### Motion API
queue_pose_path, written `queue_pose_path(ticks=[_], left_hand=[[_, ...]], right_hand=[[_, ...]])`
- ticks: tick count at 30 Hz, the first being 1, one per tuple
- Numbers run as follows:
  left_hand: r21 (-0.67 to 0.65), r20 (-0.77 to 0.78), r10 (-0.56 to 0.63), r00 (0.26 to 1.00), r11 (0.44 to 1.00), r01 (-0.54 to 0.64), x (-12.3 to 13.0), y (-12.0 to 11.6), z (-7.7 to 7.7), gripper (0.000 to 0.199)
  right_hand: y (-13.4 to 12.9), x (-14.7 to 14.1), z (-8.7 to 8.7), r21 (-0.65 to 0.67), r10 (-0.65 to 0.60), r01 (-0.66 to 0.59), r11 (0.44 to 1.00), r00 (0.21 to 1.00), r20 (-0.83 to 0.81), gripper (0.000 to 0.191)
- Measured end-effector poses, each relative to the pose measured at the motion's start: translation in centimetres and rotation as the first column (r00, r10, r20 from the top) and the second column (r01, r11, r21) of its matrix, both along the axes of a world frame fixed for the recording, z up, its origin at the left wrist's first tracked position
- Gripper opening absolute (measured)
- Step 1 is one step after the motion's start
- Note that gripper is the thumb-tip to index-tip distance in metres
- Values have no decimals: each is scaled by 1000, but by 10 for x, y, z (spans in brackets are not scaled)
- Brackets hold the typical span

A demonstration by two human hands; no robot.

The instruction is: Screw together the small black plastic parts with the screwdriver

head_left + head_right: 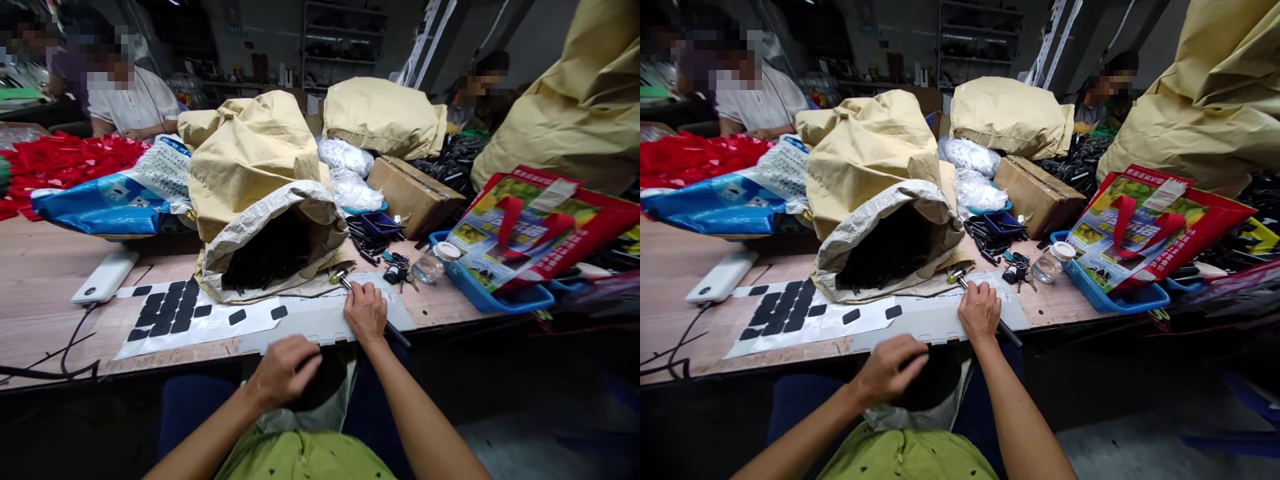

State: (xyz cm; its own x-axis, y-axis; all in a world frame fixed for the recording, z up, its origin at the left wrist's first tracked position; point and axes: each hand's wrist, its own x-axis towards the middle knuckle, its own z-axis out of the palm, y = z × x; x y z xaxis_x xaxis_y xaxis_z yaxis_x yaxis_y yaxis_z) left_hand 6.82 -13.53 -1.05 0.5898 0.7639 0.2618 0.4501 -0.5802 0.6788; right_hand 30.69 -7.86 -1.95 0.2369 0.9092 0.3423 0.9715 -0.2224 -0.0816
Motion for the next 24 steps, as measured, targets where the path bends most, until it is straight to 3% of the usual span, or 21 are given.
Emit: queue_pose_path(ticks=[1, 3, 6, 9, 13, 15, 17, 20, 22, 24], left_hand=[[54, 51, 140, 989, 988, -143, -5, 19, 10, 22], [142, 61, 414, 908, 897, -418, -19, 62, 23, 24], [283, -108, 675, 730, 725, -628, -40, 118, 31, 26], [313, -350, 751, 560, 657, -685, -52, 148, 34, 31], [234, -465, 731, 499, 645, -727, -57, 155, 38, 33], [264, -374, 759, 533, 638, -724, -56, 148, 41, 31], [303, -221, 724, 653, 687, -660, -52, 135, 43, 26], [235, -106, 422, 900, 891, -389, -39, 109, 37, 18], [134, -117, 227, 967, 968, -211, -28, 95, 27, 15], [57, -135, 148, 980, 988, -141, -20, 87, 14, 15]], right_hand=[[0, 0, 0, 1, 0, 0, 1000, 1000, 1, 27], [0, 0, 0, 4, -1, 1, 1000, 1000, 2, 27], [0, 0, 1, 6, -1, 1, 1000, 1000, 0, 27], [0, 0, 2, 0, 1, -1, 1000, 1000, -9, 27], [0, -1, 2, 0, -5, 5, 1000, 1000, -20, 28], [1, -1, 2, 0, -7, 7, 1000, 1000, -25, 28], [1, -1, 2, 1, -4, 4, 1000, 1000, -26, 28], [1, -1, 1, 2, -4, 4, 1000, 1000, -18, 27], [1, -1, 1, 4, -7, 7, 1000, 1000, -12, 27], [1, -1, 1, 6, -8, 8, 1000, 1000, -11, 27]])
